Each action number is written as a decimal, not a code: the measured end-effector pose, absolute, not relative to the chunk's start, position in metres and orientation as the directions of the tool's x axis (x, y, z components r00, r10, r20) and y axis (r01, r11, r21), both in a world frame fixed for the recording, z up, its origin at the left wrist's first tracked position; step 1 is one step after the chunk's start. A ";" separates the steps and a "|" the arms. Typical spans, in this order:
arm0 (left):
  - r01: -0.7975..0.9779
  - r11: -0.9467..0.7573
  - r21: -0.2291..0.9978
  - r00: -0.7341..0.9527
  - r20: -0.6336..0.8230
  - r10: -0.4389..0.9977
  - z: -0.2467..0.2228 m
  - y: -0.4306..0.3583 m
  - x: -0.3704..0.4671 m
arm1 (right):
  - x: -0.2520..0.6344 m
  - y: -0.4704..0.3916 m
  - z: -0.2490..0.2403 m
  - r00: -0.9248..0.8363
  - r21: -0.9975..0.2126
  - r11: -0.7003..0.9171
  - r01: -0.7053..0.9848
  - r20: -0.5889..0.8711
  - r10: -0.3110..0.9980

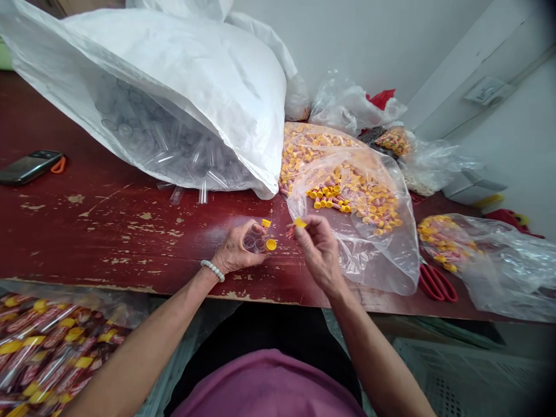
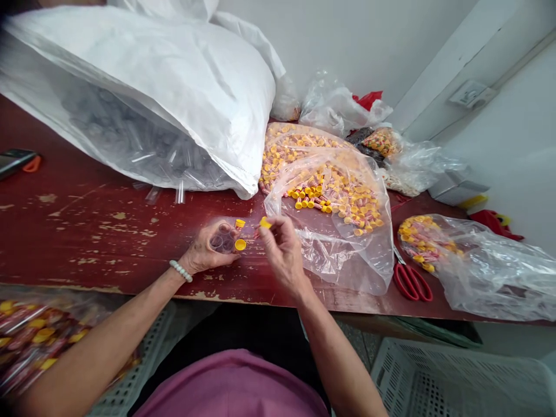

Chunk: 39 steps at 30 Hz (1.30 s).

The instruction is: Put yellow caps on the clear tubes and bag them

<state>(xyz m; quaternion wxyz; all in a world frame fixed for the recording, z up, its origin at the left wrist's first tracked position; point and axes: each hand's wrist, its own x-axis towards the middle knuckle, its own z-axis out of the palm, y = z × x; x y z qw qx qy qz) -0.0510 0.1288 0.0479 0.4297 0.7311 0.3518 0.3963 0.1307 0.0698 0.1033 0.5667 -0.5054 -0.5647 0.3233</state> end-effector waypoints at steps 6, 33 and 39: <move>0.252 -0.451 0.856 0.454 0.307 0.836 0.047 0.130 -0.053 | 0.097 0.077 0.085 0.171 -0.920 0.292 0.261 0.342 0.924; 0.264 -0.460 0.848 0.426 0.326 0.844 0.053 0.127 -0.049 | 0.212 0.160 0.073 0.370 -0.478 -0.188 0.858 0.321 0.872; 0.322 -0.498 0.805 0.419 0.351 0.837 0.054 0.128 -0.049 | 0.223 0.190 0.052 0.398 -0.455 -0.248 0.856 0.272 0.876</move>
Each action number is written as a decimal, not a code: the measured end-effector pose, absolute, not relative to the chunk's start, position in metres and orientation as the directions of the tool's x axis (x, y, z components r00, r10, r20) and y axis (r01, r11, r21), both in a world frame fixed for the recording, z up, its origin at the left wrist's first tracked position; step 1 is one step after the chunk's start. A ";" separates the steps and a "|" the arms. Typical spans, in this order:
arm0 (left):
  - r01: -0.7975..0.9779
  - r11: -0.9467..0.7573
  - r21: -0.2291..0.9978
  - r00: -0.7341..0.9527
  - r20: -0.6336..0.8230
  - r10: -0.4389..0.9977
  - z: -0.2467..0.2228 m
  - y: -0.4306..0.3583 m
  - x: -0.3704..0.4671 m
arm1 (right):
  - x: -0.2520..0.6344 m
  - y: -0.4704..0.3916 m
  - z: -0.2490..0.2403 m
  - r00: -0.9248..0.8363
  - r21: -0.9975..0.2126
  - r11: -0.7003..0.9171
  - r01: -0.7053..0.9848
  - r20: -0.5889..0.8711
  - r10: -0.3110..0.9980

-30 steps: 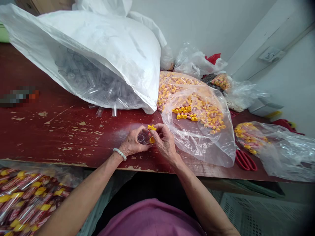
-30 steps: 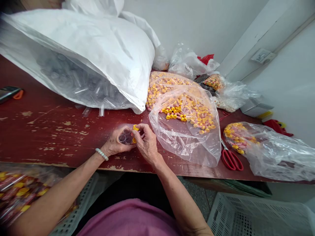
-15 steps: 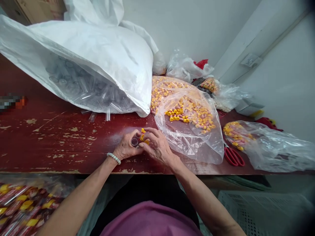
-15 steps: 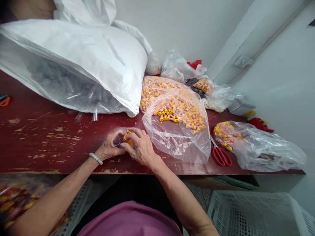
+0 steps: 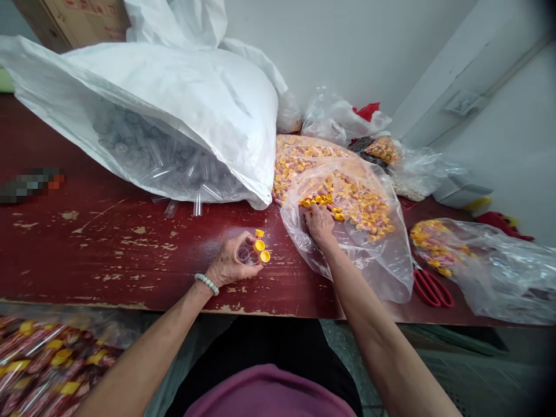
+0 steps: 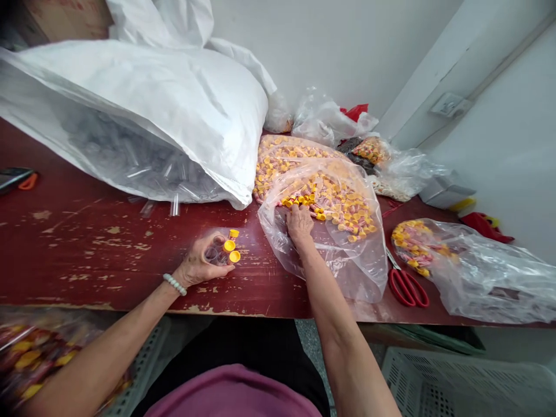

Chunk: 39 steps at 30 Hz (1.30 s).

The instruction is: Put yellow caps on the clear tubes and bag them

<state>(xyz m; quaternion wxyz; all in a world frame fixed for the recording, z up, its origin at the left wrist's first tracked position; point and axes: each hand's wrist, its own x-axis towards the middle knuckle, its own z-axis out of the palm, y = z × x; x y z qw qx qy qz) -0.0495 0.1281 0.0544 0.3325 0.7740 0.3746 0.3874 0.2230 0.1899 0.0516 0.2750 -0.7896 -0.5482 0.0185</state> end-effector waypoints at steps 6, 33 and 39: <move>0.307 -0.466 0.830 0.422 0.321 0.848 0.052 0.129 -0.049 | 0.196 0.140 0.085 0.373 -0.649 -0.044 0.760 0.380 0.846; 0.305 -0.472 0.827 0.444 0.315 0.839 0.051 0.129 -0.049 | 0.155 0.118 0.098 0.037 -0.483 0.244 0.841 0.502 0.864; 0.305 -0.463 0.832 0.423 0.317 0.849 0.057 0.128 -0.047 | 0.228 0.188 0.069 0.398 -0.386 -0.271 0.882 0.300 0.867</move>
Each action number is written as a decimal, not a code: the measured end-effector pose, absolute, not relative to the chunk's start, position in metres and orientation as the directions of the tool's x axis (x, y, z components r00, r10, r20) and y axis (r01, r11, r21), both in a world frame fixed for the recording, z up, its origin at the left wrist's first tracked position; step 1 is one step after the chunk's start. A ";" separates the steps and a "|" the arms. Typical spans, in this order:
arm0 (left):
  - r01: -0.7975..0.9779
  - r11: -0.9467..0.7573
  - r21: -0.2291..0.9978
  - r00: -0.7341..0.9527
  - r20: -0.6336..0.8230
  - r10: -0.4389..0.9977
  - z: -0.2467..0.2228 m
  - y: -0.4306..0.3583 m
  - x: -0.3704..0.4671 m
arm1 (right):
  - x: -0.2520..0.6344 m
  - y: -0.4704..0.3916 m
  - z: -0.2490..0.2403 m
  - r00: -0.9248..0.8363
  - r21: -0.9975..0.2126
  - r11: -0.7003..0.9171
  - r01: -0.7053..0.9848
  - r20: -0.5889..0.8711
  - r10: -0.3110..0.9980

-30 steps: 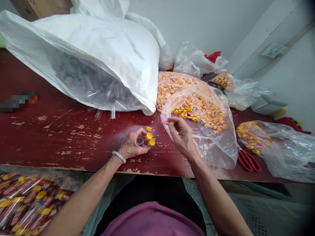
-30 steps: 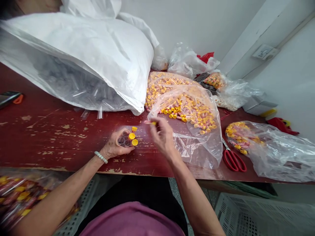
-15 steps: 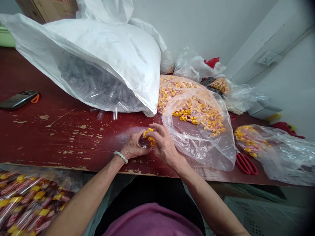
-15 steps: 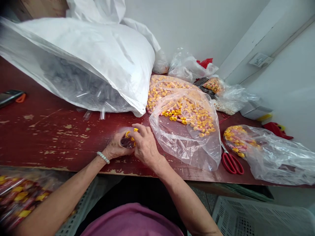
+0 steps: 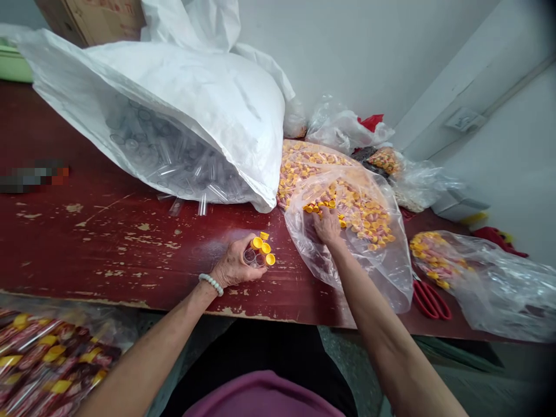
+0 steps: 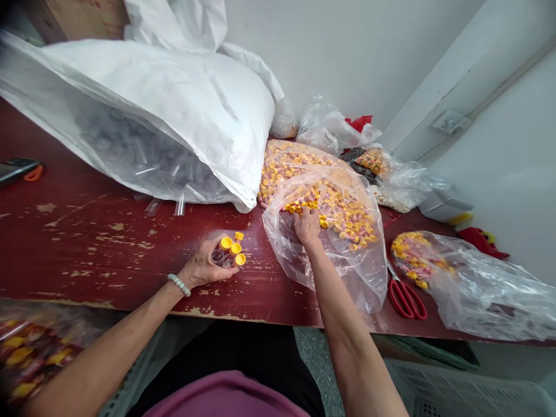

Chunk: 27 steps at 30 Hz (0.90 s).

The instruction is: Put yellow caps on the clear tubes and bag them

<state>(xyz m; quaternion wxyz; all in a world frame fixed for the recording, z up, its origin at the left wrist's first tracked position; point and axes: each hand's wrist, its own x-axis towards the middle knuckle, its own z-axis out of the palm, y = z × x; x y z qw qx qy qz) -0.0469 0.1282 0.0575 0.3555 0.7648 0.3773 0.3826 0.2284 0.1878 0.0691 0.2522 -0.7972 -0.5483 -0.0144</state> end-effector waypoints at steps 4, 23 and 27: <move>0.305 -0.476 0.825 0.426 0.329 0.843 0.058 0.129 -0.048 | 0.238 0.204 0.057 0.403 -0.261 -0.342 0.903 0.237 0.884; 0.297 -0.499 0.814 0.450 0.342 0.825 0.056 0.130 -0.051 | 0.112 0.062 0.120 -0.520 -0.195 0.634 0.749 0.421 0.743; 0.258 -0.481 0.838 0.476 0.323 0.818 0.059 0.129 -0.051 | 0.113 0.067 0.121 -0.565 -0.132 0.660 0.740 0.411 0.716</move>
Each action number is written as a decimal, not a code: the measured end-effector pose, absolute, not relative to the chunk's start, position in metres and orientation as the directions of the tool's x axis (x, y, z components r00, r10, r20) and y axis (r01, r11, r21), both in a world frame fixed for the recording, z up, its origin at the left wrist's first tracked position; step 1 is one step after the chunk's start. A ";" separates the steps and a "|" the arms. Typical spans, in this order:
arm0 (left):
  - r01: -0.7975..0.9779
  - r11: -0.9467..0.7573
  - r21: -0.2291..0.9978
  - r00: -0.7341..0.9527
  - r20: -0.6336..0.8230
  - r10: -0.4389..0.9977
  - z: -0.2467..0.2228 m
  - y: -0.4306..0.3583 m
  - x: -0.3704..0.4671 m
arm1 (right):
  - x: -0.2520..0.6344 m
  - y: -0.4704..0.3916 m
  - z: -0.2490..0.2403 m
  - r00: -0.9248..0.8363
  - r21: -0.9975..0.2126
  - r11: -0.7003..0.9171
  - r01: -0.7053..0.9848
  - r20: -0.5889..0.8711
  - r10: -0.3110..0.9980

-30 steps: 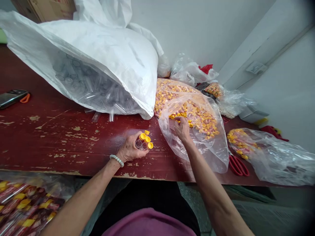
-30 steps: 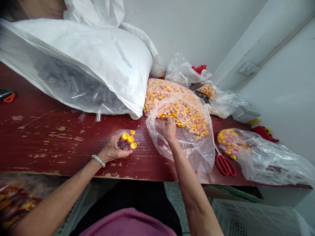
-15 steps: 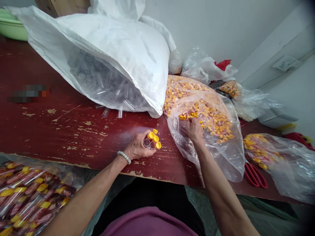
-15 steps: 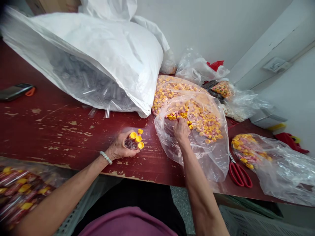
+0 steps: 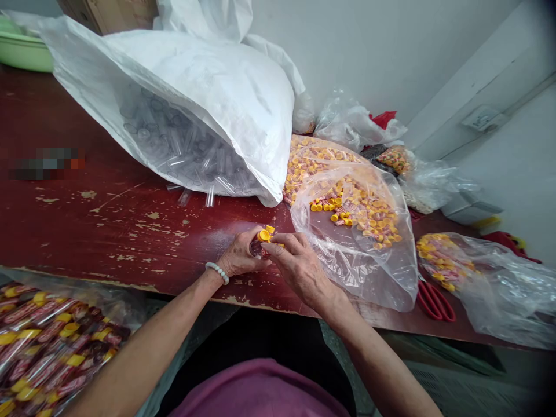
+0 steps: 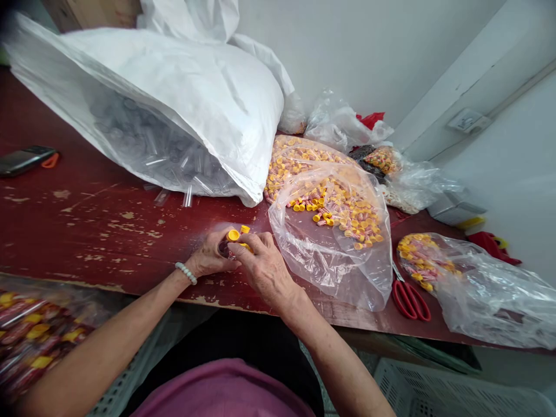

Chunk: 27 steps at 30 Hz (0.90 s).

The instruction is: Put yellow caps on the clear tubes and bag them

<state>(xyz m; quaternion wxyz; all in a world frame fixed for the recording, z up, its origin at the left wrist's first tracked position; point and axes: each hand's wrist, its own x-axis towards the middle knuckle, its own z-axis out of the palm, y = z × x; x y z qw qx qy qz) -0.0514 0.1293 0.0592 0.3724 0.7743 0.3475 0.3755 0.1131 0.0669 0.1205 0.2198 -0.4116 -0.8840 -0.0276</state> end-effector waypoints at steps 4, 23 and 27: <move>0.275 -0.461 0.844 0.456 0.308 0.835 0.062 0.128 -0.050 | 0.115 0.067 0.124 -0.606 -0.118 0.692 0.712 0.393 0.691; 0.269 -0.498 0.824 0.452 0.349 0.821 0.054 0.130 -0.051 | 0.107 0.064 0.093 -0.403 -0.317 0.557 0.768 0.438 0.804; 0.249 -0.476 0.844 0.410 0.353 0.841 0.051 0.131 -0.048 | 0.149 0.092 0.097 -0.110 -0.465 0.429 0.774 0.569 0.815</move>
